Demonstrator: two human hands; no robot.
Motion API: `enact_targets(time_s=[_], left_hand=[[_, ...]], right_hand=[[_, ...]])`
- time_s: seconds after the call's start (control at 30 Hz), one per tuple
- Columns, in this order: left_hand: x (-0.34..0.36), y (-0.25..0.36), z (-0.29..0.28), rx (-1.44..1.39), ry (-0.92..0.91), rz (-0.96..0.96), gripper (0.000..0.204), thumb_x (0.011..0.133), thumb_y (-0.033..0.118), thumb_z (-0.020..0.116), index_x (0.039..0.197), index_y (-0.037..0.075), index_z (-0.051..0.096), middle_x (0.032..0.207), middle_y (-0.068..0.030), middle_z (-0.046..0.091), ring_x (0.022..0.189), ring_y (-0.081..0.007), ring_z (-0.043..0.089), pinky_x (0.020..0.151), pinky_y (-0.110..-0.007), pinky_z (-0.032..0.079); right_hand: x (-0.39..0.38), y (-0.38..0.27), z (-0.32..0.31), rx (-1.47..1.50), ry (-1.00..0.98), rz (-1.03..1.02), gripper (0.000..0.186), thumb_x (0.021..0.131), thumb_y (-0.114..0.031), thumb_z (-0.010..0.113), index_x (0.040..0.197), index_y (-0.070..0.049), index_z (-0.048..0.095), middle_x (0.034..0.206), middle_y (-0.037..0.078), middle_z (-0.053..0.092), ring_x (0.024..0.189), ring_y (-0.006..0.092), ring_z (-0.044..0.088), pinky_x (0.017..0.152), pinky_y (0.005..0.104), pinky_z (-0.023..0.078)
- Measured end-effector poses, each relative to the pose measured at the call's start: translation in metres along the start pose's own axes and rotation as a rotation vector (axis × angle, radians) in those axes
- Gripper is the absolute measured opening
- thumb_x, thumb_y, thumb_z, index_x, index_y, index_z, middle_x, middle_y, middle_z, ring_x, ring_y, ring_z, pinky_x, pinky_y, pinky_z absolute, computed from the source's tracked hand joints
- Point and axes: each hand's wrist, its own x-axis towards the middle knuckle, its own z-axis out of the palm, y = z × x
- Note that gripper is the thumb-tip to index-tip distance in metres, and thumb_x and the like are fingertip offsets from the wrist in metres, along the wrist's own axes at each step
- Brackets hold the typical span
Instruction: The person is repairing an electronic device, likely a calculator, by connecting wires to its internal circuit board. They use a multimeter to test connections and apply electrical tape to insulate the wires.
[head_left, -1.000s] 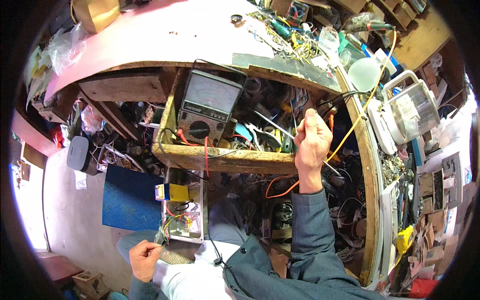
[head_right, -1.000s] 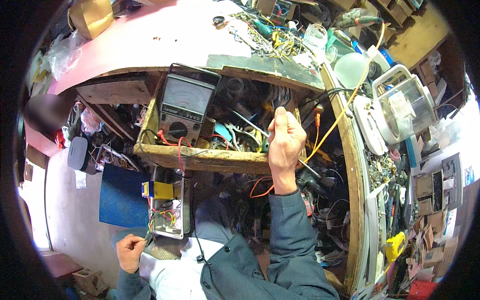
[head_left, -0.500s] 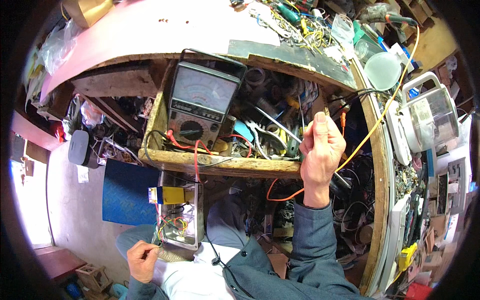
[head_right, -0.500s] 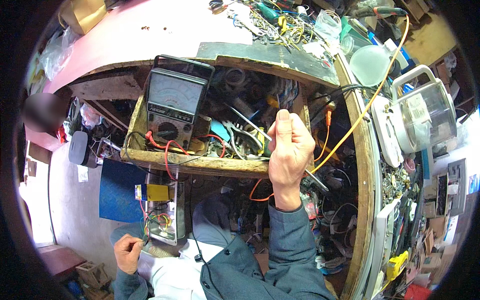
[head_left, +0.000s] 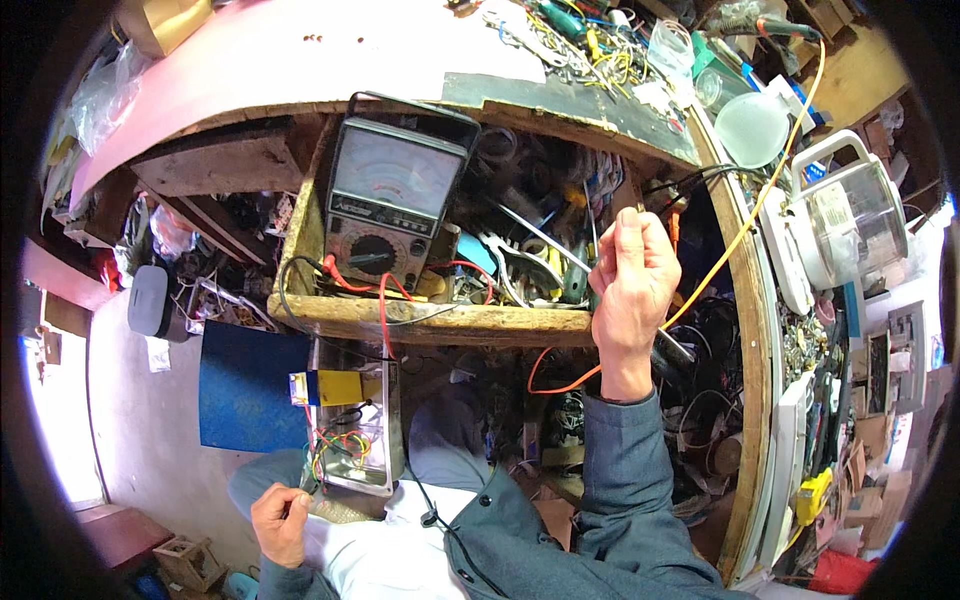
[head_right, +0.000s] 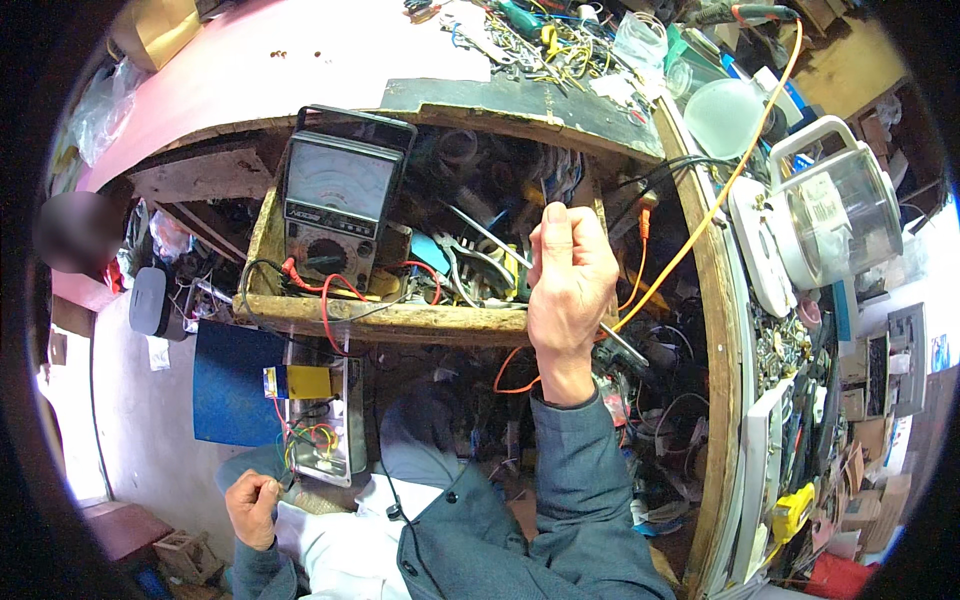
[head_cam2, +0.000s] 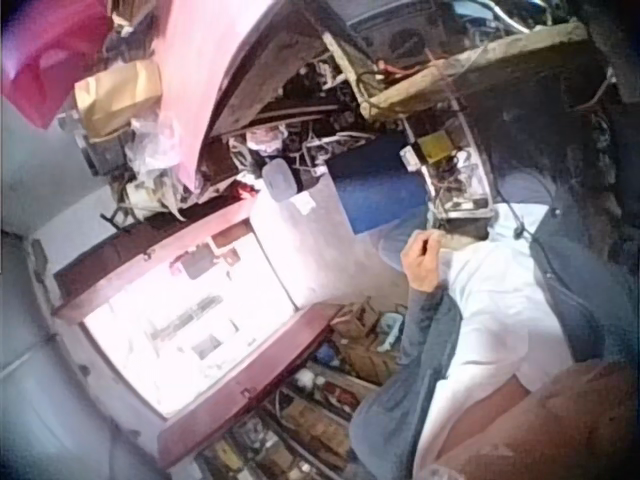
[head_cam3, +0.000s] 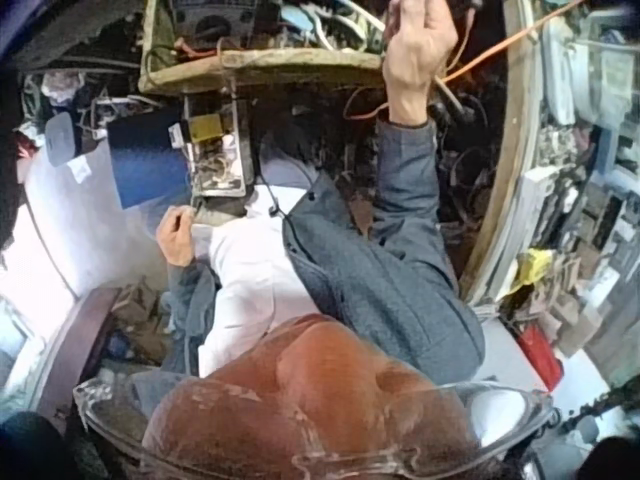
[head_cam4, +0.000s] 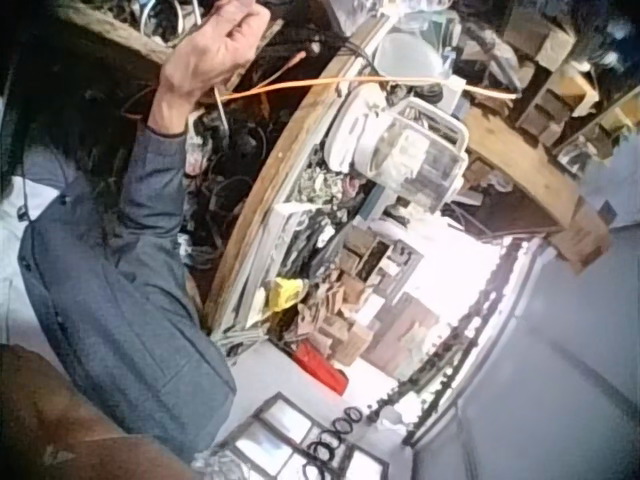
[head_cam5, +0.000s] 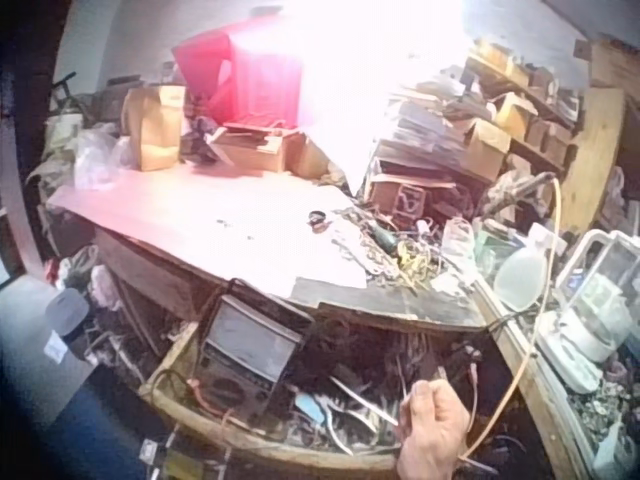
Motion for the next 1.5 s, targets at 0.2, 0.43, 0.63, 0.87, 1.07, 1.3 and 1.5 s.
enact_targets(time_s=[0.2, 0.43, 0.63, 0.87, 1.07, 1.3, 1.5], left_hand=[[-0.005, -0.009, -0.002, 0.013, 0.019, -0.011, 0.012, 0.085, 0.005, 0.07, 0.08, -0.005, 0.066, 0.065, -0.0031, 0.049, 0.06, -0.0098, 0.043, 0.054, -0.028, 0.031], [-0.012, -0.009, -0.004, -0.038, -0.025, -0.024, 0.01, 0.087, 0.004, 0.07, 0.082, -0.005, 0.068, 0.067, -0.0024, 0.053, 0.061, -0.0082, 0.046, 0.055, -0.026, 0.035], [-0.02, -0.013, -0.002, -0.213, -0.044, -0.132, 0.013, 0.094, 0.007, 0.067, 0.09, -0.004, 0.072, 0.074, -0.0012, 0.064, 0.067, -0.0062, 0.053, 0.06, -0.023, 0.042], [-0.025, -0.024, 0.006, -0.219, -0.072, -0.042, 0.016, 0.092, 0.011, 0.07, 0.088, -0.004, 0.072, 0.072, -0.0012, 0.065, 0.066, -0.0064, 0.056, 0.06, -0.024, 0.045], [-0.031, -0.022, 0.0, -0.148, -0.069, 0.01, 0.015, 0.092, 0.01, 0.068, 0.088, -0.004, 0.071, 0.069, -0.0019, 0.063, 0.064, -0.0071, 0.056, 0.059, -0.025, 0.045], [-0.034, -0.021, 0.005, -0.184, -0.045, -0.012, 0.017, 0.091, 0.012, 0.069, 0.09, -0.005, 0.072, 0.07, -0.0022, 0.064, 0.064, -0.0065, 0.054, 0.058, -0.026, 0.044], [-0.034, -0.015, 0.009, -0.179, -0.06, -0.072, 0.016, 0.093, 0.012, 0.069, 0.09, -0.004, 0.072, 0.07, -0.0002, 0.063, 0.065, -0.0057, 0.054, 0.059, -0.025, 0.044]], right_hand=[[0.0, 0.001, -0.001, -0.071, -0.014, -0.024, 0.033, 0.106, -0.024, 0.058, 0.078, -0.008, 0.055, 0.068, -0.006, 0.049, 0.059, 0.0012, 0.039, 0.051, 0.0197, 0.03], [0.003, 0.009, 0.001, -0.344, -0.02, -0.116, 0.034, 0.102, -0.023, 0.063, 0.075, -0.002, 0.06, 0.066, -0.002, 0.055, 0.063, 0.0061, 0.047, 0.057, 0.0265, 0.039], [0.006, 0.007, 0.006, -0.532, -0.098, -0.174, 0.029, 0.098, -0.024, 0.065, 0.083, 0.0, 0.068, 0.065, 0.003, 0.061, 0.062, 0.0081, 0.053, 0.058, 0.0295, 0.044], [0.037, 0.019, 0.021, -1.084, -0.24, -0.557, 0.02, 0.091, -0.016, 0.059, 0.098, -0.004, 0.073, 0.098, 0.018, 0.069, 0.095, 0.0349, 0.067, 0.086, 0.0438, 0.052], [0.101, 0.062, 0.057, -1.358, -0.513, -0.529, 0.03, 0.086, -0.026, 0.061, 0.089, 0.003, 0.069, 0.092, 0.029, 0.068, 0.092, 0.0469, 0.066, 0.082, 0.0527, 0.054], [0.152, 0.139, 0.066, -1.53, -0.78, -0.626, 0.02, 0.084, -0.021, 0.062, 0.091, -0.006, 0.074, 0.096, 0.021, 0.072, 0.092, 0.0416, 0.069, 0.079, 0.0476, 0.056], [0.162, 0.147, 0.085, -1.54, -0.671, -0.325, 0.034, 0.087, -0.03, 0.059, 0.104, -0.005, 0.076, 0.113, 0.022, 0.071, 0.105, 0.038, 0.069, 0.088, 0.0435, 0.057]])
